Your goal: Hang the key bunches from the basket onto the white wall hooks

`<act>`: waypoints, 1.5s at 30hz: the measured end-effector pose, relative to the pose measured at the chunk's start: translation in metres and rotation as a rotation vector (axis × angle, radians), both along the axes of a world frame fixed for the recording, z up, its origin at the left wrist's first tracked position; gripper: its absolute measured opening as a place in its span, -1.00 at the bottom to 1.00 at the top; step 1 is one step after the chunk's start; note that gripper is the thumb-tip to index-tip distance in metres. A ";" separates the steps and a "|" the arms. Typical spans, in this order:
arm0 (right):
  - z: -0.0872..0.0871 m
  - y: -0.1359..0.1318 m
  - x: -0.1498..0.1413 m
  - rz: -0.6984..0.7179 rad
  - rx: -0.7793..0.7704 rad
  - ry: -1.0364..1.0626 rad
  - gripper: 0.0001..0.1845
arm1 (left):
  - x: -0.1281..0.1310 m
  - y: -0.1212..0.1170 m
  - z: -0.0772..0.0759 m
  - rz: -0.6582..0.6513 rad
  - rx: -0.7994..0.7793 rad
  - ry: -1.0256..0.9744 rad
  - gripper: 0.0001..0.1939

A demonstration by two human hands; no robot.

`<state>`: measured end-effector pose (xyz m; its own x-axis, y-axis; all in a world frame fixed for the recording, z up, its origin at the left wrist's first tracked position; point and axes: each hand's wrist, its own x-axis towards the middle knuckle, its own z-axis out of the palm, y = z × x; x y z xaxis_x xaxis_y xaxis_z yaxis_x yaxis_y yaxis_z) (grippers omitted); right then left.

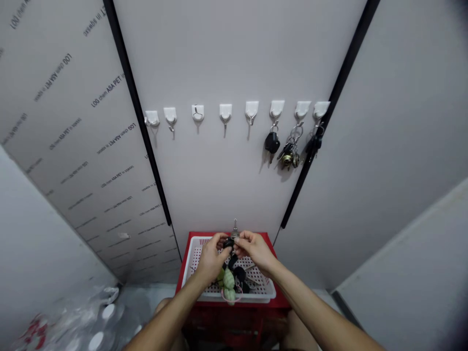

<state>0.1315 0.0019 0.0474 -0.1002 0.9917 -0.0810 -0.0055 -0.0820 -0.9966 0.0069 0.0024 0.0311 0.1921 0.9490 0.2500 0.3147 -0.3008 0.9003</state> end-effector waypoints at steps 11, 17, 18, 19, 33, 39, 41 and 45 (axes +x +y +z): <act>0.016 -0.008 0.012 -0.031 0.638 -0.653 -0.82 | -0.003 0.006 0.022 -0.080 -0.251 -0.203 -0.82; 0.028 -0.009 0.011 0.078 0.667 -0.762 -0.88 | -0.009 0.011 0.021 -0.160 -0.301 -0.235 -0.79; 0.033 -0.008 0.011 0.094 0.665 -0.771 -0.88 | -0.010 0.012 0.023 -0.156 -0.289 -0.243 -0.79; 0.039 -0.007 0.012 0.096 0.656 -0.777 -0.88 | -0.011 0.012 0.027 -0.145 -0.268 -0.263 -0.78; 0.179 0.036 0.018 -0.195 0.680 -0.372 -0.88 | 0.024 0.044 0.160 -0.170 0.083 -0.391 -0.72; 0.228 0.055 0.020 -0.438 0.868 -0.427 -0.86 | 0.039 0.070 0.215 -0.065 0.221 -0.391 -0.73; 0.236 0.060 0.021 -0.510 0.887 -0.480 -0.84 | 0.043 0.079 0.223 0.001 0.234 -0.361 -0.74; 0.240 0.069 0.020 -0.562 0.854 -0.601 -0.81 | 0.049 0.089 0.224 0.070 0.185 -0.332 -0.77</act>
<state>0.1517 0.0706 0.2871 0.1948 0.6398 0.7434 0.6593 0.4758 -0.5822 0.0556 0.0913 0.2553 0.0080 0.8898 0.4562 0.0412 -0.4561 0.8890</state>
